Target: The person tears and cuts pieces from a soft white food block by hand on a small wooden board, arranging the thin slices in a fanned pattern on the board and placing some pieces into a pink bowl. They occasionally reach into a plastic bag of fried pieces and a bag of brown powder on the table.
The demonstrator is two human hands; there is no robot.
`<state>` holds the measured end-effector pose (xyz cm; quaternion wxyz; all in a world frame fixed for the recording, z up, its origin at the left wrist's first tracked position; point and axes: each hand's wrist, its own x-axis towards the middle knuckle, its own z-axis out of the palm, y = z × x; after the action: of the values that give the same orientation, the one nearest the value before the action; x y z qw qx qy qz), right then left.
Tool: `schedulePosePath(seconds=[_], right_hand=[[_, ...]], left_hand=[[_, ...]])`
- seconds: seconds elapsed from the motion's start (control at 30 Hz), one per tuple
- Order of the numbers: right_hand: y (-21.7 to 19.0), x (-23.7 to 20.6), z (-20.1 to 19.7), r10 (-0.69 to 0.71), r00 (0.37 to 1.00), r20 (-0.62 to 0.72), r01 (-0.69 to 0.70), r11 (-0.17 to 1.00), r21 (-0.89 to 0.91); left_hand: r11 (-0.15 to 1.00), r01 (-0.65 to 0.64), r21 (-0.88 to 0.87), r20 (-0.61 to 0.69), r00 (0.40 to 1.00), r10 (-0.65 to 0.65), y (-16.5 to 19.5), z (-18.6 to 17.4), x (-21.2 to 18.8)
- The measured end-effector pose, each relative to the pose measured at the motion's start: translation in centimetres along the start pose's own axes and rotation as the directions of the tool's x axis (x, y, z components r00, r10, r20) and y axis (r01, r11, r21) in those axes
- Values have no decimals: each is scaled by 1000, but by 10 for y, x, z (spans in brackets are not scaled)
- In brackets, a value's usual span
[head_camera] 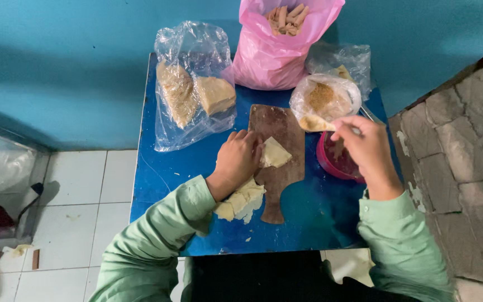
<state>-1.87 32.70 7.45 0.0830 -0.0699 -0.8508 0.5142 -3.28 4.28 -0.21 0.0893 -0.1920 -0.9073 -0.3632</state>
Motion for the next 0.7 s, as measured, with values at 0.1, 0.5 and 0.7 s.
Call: schedulePosePath(seconds=[0.1, 0.5, 0.7], right_hand=[[7, -20, 25, -92, 990, 105, 97, 994, -43], [1, -58, 47, -699, 621, 354, 761, 431, -484], [-14, -66, 39, -739, 552, 386, 802, 343, -489]], left_hand=[[998, 53, 37, 70, 996, -55, 0, -2, -1], [996, 63, 65, 130, 989, -71, 5, -6, 2], [993, 48, 106, 99, 993, -58, 15, -3, 1]])
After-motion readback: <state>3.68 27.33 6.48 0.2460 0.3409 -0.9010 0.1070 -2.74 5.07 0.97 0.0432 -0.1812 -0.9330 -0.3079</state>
